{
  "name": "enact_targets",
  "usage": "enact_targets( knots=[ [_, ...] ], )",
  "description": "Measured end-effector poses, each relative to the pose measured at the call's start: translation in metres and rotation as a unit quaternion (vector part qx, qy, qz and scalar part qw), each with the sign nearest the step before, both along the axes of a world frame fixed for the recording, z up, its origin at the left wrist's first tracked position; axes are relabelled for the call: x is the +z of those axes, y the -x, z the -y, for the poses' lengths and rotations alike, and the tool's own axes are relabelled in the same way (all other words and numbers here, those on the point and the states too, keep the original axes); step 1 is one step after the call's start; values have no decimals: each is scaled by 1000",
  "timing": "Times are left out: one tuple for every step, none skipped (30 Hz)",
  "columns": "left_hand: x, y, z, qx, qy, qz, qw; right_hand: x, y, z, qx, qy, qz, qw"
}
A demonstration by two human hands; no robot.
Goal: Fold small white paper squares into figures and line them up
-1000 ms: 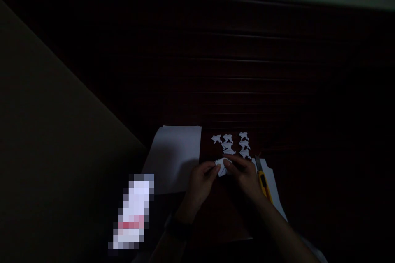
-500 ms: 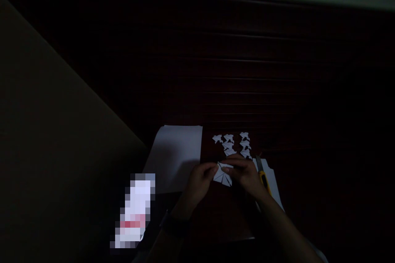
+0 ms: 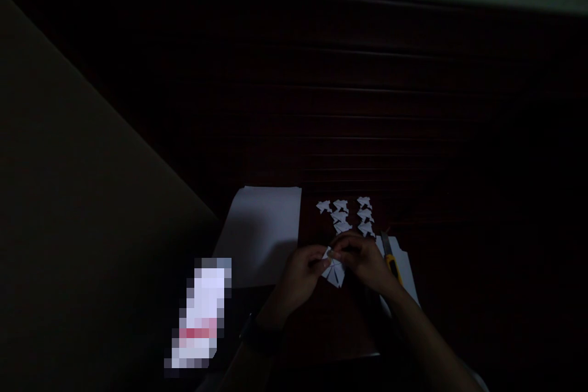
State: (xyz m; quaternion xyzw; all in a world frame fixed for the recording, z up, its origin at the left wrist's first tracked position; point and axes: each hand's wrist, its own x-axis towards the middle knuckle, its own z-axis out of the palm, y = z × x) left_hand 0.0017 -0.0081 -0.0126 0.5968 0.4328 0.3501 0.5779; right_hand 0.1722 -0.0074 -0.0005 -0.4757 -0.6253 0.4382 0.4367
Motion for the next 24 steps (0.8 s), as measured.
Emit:
enact_targets(
  knots=[
    [0,0,0,-2,6,3,1000,0,-1,0,11,-3,-2,1000],
    [1,0,1,-5,11,5,1000,0,-1,1,23,-6,-5,1000],
    [2,0,1,-8,14,8,1000,0,-2,1,32,-8,-5,999],
    [2,0,1,-9,14,8,1000,0,-3,1,37,-9,-5,999],
    [3,0,1,-10,13,6,1000,0,-3,2,38,-10,-3,999],
    [4,0,1,-11,12,4,1000,0,-3,2,37,-10,0,999],
    [5,0,1,-9,10,0,1000,0,-2,2,32,-11,3,999],
    [5,0,1,-7,9,-2,1000,0,-2,3,27,-12,6,1000],
    [5,-1,1,-5,8,-3,1000,0,-1,3,20,-12,7,1000],
    [4,-1,1,-2,8,-3,1000,0,0,3,13,-14,7,1000],
    [4,-1,0,0,7,-2,1000,0,1,3,6,-14,6,1000],
    [3,-1,0,3,5,-2,1000,0,2,3,0,-16,5,1000],
    [3,-2,0,5,4,-2,1000,-1,3,4,-7,-17,5,1000],
    [3,-2,0,7,4,-3,1000,-1,4,4,-14,-18,8,1000],
    [2,-2,0,10,4,-4,1000,-2,4,4,-21,-20,15,999],
    [2,-2,0,12,4,-5,1000,-3,5,5,-28,-21,23,999],
    [1,-1,0,12,4,-4,1000,-3,5,5,-36,-24,32,999],
    [1,-1,0,13,4,-2,1000,-4,6,6,-43,-26,42,998],
    [0,-1,0,13,5,-1,1000,-5,6,6,-48,-28,52,997],
    [0,-1,0,15,5,0,1000,-5,6,7,-52,-31,62,996],
    [0,-1,0,17,7,-1,1000,-5,6,7,-56,-35,71,995],
    [0,-1,0,21,8,-2,1000,-6,6,8,-59,-41,81,994],
    [0,-1,0,27,9,-3,1000,-6,6,8,-59,-47,89,993],
    [0,-1,0,33,9,-3,999,-6,6,9,-59,-54,96,992]
  ],
)
